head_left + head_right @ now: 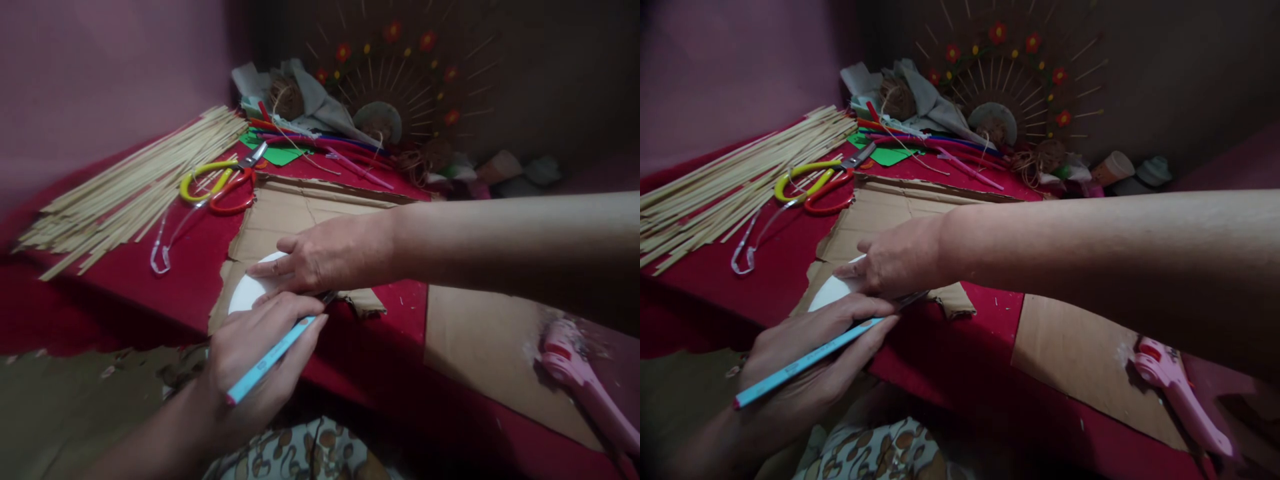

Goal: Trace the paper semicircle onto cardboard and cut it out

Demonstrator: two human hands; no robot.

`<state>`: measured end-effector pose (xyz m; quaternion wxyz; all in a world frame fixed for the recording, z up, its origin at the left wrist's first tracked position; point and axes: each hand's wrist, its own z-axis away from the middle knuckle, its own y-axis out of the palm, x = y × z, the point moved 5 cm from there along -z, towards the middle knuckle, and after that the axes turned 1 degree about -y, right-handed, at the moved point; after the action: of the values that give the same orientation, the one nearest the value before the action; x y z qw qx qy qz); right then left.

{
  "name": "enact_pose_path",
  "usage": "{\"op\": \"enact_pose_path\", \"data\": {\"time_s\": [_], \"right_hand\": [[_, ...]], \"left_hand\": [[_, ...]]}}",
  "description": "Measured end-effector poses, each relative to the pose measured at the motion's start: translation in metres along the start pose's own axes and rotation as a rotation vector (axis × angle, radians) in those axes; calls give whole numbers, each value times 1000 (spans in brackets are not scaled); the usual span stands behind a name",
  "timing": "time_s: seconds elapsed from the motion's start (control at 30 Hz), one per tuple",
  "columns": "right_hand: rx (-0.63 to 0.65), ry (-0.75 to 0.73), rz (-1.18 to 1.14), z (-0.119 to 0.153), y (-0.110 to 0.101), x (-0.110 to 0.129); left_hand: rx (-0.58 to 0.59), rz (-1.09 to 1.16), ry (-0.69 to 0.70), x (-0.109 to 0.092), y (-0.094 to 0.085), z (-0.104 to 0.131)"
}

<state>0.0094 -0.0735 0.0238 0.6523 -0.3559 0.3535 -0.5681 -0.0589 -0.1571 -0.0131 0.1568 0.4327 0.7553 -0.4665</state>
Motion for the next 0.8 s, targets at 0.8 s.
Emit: {"op": "enact_pose_path", "data": {"time_s": [0.8], "right_hand": [[67,-82,201,0,-2,6]], "left_hand": [[-9,-13,-93,10,-13,13]]}}
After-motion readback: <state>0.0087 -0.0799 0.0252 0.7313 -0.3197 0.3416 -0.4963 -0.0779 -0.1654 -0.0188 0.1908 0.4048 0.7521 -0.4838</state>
